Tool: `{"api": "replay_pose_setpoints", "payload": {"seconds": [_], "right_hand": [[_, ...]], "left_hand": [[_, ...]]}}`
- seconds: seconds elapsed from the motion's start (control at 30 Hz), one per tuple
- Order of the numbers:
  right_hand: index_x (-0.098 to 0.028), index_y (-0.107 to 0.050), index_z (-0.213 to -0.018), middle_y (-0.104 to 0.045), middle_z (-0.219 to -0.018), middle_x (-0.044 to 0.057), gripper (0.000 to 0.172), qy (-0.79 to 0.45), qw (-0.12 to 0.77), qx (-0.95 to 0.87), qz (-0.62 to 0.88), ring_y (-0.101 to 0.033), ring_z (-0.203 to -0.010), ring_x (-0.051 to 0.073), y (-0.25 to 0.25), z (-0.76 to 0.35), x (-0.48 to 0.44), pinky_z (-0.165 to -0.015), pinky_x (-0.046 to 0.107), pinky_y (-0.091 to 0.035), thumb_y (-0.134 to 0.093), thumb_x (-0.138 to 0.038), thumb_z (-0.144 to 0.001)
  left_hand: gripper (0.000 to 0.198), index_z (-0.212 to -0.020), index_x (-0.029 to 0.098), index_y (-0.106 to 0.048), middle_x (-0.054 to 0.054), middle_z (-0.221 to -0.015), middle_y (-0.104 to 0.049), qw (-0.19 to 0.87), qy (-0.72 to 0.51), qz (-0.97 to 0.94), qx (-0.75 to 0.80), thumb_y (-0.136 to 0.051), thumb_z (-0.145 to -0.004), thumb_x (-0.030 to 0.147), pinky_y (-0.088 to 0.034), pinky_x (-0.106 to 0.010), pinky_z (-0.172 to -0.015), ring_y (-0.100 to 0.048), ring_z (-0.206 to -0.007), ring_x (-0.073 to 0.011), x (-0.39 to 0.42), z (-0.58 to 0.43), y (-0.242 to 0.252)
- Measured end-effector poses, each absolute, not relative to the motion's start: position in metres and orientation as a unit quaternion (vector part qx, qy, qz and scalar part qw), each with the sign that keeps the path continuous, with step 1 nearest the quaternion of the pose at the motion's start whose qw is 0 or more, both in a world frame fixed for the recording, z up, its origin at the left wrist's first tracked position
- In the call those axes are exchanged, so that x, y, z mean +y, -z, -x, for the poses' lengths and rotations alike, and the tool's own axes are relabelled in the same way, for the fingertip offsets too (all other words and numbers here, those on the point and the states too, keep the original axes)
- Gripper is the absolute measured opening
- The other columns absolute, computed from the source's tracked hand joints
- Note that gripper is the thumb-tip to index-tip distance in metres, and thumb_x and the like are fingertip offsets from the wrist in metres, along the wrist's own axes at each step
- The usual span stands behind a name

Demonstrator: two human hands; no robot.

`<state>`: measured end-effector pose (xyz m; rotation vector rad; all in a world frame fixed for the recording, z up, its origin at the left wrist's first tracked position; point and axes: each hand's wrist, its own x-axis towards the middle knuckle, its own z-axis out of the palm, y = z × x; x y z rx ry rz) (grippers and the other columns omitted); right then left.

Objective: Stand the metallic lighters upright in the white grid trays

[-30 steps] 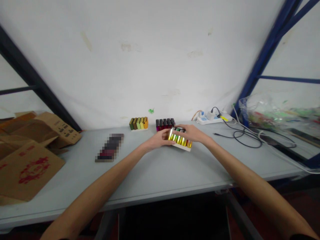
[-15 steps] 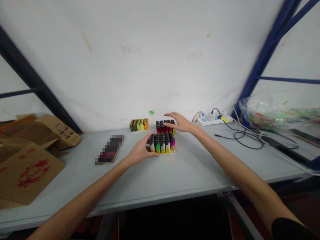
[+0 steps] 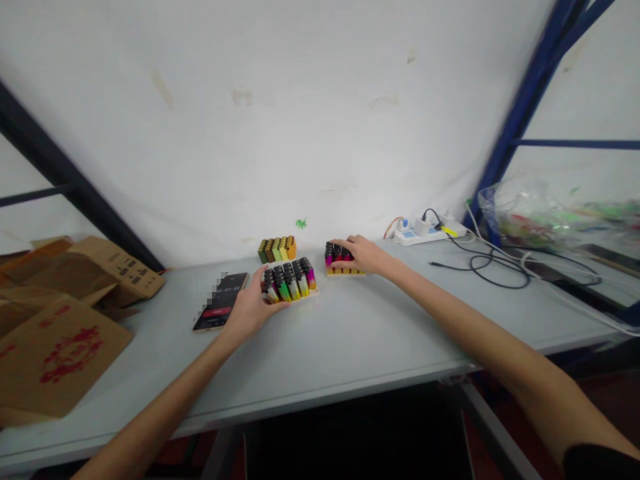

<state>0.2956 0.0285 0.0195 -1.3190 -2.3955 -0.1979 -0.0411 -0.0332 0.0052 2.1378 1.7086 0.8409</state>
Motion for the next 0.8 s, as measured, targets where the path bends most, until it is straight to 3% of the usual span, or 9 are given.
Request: {"api": "replay_pose_setpoints", "payload": {"seconds": [0.13, 0.27, 0.47, 0.6, 0.7, 0.8], "right_hand": [[-0.022, -0.051, -0.15, -0.067, -0.112, 0.018, 0.076, 0.086, 0.205, -0.839, 0.497, -0.064, -0.105, 0.036, -0.015, -0.319, -0.004, -0.093, 0.048, -0.052, -0.05, -0.072, -0.093], [-0.02, -0.051, -0.149, -0.068, -0.114, 0.019, 0.075, 0.07, 0.207, -0.842, 0.493, -0.064, -0.108, 0.036, -0.016, -0.331, -0.033, -0.094, 0.048, -0.051, -0.05, -0.071, -0.094], [-0.022, -0.021, -0.165, -0.07, -0.114, 0.018, 0.097, 0.072, 0.158, -0.854, 0.49, -0.068, -0.097, 0.034, -0.034, -0.326, -0.049, -0.086, 0.044, -0.051, -0.049, -0.078, -0.09], [-0.03, -0.035, -0.16, -0.065, -0.125, 0.016, 0.081, 0.104, 0.095, -0.879, 0.456, -0.068, -0.097, 0.031, -0.04, -0.32, -0.042, -0.084, 0.04, -0.048, -0.042, -0.077, -0.094], [-0.027, -0.045, -0.154, -0.066, -0.122, 0.017, 0.072, 0.118, 0.08, -0.873, 0.467, -0.068, -0.095, 0.031, -0.038, -0.316, -0.038, -0.082, 0.039, -0.047, -0.037, -0.072, -0.098], [-0.025, -0.049, -0.149, -0.067, -0.116, 0.017, 0.071, 0.118, 0.089, -0.858, 0.491, -0.067, -0.094, 0.031, -0.036, -0.313, -0.039, -0.083, 0.04, -0.045, -0.037, -0.072, -0.098]], "left_hand": [[0.096, -0.147, 0.019, -0.043, -0.013, -0.123, -0.072, 0.129, -0.309, -0.758, 0.56, -0.09, -0.066, 0.041, -0.056, -0.045, -0.099, -0.072, -0.11, -0.0332, -0.012, 0.023, -0.005], [0.088, -0.144, 0.016, -0.046, -0.016, -0.133, -0.068, 0.175, -0.342, -0.766, 0.515, -0.088, -0.069, 0.034, -0.056, -0.046, -0.099, -0.069, -0.116, -0.033, 0.017, -0.002, 0.001], [0.089, -0.146, 0.014, -0.045, -0.016, -0.138, -0.064, 0.231, -0.375, -0.779, 0.446, -0.088, -0.068, 0.027, -0.051, -0.045, -0.109, -0.065, -0.124, -0.0309, 0.057, -0.03, 0.016], [0.088, -0.149, 0.015, -0.044, -0.017, -0.144, -0.06, 0.207, -0.378, -0.778, 0.458, -0.086, -0.073, 0.031, -0.057, -0.045, -0.101, -0.061, -0.129, -0.0349, 0.051, -0.032, 0.022], [0.086, -0.154, 0.013, -0.037, -0.024, -0.15, -0.053, 0.197, -0.379, -0.753, 0.5, -0.077, -0.083, 0.04, -0.062, -0.042, -0.088, -0.06, -0.13, -0.0369, 0.032, -0.023, 0.022], [0.077, -0.155, 0.014, -0.036, -0.023, -0.148, -0.054, 0.178, -0.391, -0.755, 0.496, -0.069, -0.089, 0.039, -0.062, -0.041, -0.086, -0.058, -0.132, -0.0355, 0.013, -0.014, 0.019]]}}
